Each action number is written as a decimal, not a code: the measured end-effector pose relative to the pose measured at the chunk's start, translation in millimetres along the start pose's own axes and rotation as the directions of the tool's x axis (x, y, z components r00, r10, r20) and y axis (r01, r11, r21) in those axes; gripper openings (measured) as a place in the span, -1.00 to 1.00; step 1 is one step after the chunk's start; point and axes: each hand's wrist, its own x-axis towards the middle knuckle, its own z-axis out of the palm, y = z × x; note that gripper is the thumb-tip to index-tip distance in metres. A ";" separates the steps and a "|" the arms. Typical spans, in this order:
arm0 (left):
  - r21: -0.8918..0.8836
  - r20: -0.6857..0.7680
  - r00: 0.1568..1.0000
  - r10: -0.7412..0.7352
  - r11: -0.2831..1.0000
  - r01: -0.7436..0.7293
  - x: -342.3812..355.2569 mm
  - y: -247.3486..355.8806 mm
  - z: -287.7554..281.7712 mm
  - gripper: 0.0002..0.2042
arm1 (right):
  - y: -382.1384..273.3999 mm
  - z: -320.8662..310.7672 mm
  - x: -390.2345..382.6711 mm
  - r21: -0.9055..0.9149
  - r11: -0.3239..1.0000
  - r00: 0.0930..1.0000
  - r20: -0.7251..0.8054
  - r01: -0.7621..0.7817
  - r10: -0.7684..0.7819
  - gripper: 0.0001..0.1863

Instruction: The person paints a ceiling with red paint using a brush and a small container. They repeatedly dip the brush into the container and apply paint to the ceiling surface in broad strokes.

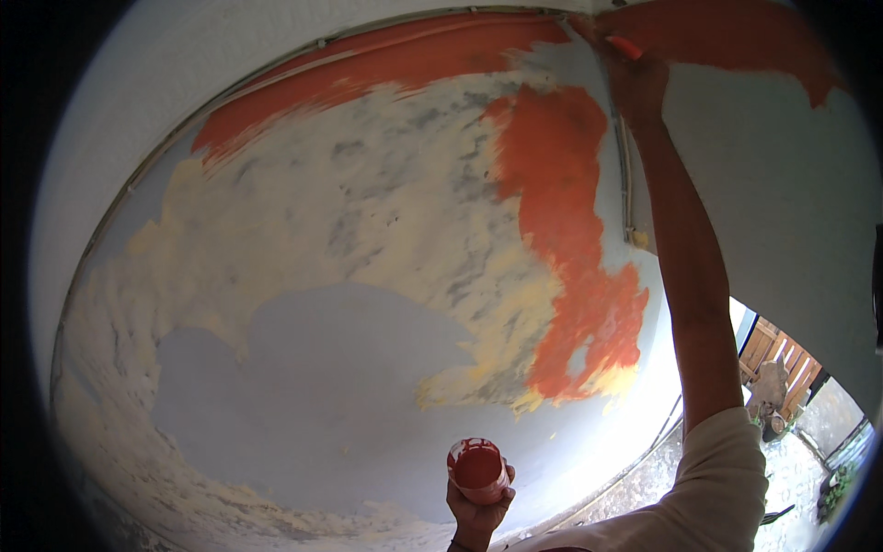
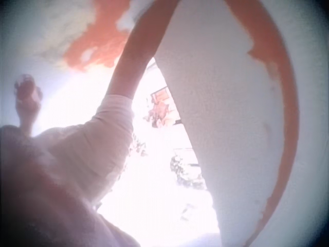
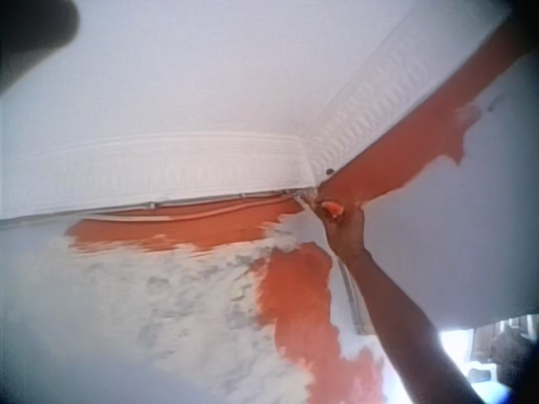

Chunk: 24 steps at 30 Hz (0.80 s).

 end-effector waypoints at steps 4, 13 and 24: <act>-0.028 0.026 0.999 -0.044 0.999 0.045 5.3 0.8 0.7 -0.24 | 31.0 16.7 -2.0 0.103 0.974 0.980 -0.039 0.200 -0.197 -0.79; -0.021 0.004 1.000 -0.028 0.999 0.029 6.0 -5.3 -6.6 -0.25 | -6.6 22.7 -40.8 0.104 0.914 0.916 0.051 0.392 -0.398 -0.79; -0.060 0.000 1.000 -0.030 0.998 0.030 5.1 -3.2 -0.9 -0.25 | -10.8 24.7 -63.9 0.045 0.919 0.904 0.164 0.392 -0.394 -0.79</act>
